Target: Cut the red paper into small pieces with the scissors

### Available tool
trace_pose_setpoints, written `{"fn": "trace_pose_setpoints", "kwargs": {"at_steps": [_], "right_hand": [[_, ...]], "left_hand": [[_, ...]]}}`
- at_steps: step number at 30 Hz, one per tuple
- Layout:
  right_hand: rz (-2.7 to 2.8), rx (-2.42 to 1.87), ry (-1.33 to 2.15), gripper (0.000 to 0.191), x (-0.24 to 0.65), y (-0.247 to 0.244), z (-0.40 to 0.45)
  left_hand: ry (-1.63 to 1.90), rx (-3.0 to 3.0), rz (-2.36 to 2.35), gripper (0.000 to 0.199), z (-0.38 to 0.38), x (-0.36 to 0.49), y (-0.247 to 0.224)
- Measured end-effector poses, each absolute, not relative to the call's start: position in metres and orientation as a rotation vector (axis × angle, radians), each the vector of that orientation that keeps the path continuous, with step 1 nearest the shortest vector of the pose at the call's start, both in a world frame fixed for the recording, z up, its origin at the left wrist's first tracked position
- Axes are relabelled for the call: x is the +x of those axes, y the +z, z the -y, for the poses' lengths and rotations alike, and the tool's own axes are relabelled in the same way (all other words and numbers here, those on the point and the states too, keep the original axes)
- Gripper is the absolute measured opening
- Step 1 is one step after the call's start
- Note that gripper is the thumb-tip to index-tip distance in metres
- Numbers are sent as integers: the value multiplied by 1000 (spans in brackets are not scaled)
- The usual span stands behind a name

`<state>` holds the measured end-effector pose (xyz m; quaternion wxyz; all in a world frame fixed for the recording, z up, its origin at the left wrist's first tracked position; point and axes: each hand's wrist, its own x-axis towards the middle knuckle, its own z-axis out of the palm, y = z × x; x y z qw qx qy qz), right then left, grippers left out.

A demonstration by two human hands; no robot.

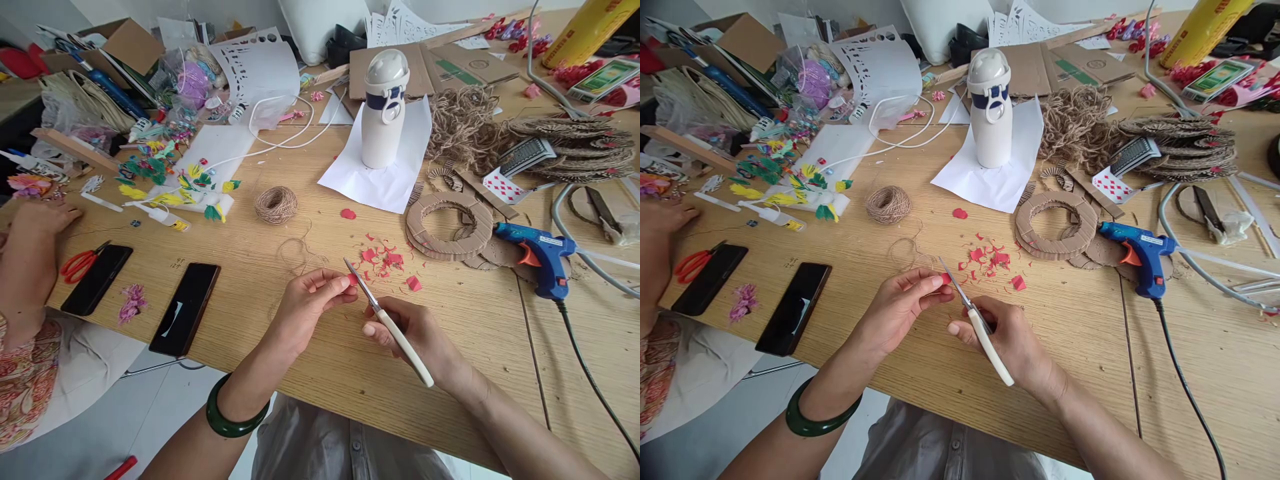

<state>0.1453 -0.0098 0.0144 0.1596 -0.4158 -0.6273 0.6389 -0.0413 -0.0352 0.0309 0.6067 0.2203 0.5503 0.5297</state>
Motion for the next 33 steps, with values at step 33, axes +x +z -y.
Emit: {"fn": "trace_pose_setpoints", "kwargs": {"at_steps": [33], "right_hand": [[1491, -1196, 1837, 40, 142, 8, 6]], "left_hand": [[1373, 467, -1298, 14, 29, -41, 25]]}}
